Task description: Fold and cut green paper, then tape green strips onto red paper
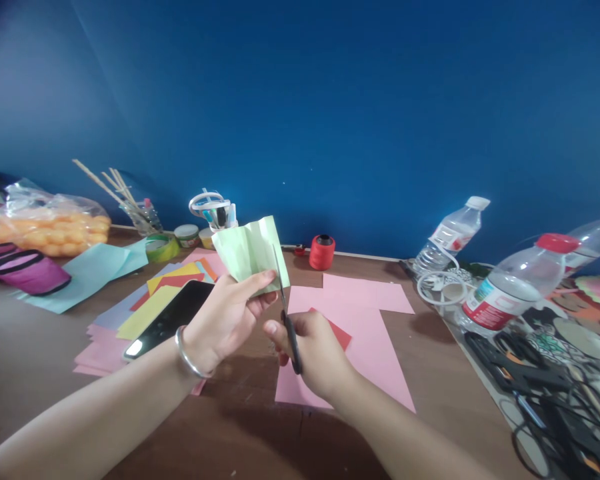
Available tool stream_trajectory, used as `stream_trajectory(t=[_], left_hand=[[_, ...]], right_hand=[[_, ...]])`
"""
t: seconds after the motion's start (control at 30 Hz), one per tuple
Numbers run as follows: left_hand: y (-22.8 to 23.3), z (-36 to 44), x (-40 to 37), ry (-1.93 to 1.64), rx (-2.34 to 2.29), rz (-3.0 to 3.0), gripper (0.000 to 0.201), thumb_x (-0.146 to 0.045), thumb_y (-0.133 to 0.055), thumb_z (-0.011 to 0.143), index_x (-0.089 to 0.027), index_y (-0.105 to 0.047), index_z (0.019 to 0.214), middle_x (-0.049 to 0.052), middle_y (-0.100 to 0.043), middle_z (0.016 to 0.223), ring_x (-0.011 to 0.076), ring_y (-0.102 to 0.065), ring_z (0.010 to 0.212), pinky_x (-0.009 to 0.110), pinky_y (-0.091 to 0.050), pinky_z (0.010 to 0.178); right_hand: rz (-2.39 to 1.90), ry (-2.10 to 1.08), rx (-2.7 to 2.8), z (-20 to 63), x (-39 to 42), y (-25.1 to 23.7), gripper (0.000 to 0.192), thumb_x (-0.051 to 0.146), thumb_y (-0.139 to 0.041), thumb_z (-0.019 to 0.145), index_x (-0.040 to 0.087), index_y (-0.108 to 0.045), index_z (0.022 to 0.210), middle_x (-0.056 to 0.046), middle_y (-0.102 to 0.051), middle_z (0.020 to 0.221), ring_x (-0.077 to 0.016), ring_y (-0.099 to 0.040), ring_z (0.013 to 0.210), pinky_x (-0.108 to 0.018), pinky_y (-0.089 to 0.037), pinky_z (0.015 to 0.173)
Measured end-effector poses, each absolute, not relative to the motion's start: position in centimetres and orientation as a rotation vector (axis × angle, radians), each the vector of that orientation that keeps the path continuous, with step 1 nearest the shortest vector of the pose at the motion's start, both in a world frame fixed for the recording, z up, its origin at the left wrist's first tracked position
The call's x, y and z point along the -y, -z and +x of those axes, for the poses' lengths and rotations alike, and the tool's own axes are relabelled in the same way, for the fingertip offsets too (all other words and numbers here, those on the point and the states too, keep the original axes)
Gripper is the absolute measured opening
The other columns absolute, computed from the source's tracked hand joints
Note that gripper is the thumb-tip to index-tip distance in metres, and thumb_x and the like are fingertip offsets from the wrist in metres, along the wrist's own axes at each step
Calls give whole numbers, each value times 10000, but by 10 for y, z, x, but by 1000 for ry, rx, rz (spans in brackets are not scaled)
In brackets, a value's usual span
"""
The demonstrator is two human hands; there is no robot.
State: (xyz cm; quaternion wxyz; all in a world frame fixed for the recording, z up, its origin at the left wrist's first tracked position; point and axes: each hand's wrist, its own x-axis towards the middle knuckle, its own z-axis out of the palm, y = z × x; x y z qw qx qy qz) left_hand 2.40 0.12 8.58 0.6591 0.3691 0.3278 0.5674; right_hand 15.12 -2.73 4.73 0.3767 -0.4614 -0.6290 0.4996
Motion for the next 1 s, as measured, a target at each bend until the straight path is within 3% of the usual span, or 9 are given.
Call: stream_trajectory(t=[0.5, 1.0], left_hand=[[-86, 22, -2, -1275, -738, 861, 223, -154, -618, 736, -135, -619, 958, 43, -610, 847, 119, -563, 750, 239, -454, 654], [-87, 14, -8, -1251, -702, 852, 147, -247, -635, 728, -166, -634, 851, 8, -612, 811, 112, -565, 712, 251, -471, 631]], right_hand=[[-1210, -1232, 1637, 151, 24, -41, 475, 504, -487, 798, 150, -497, 481, -10, -532, 445, -97, -466, 437, -219, -355, 475], [-1195, -1220, 1684, 151, 25, -47, 506, 507, -468, 809, 146, -500, 457, -5, -516, 431, -86, -450, 419, -218, -349, 478]])
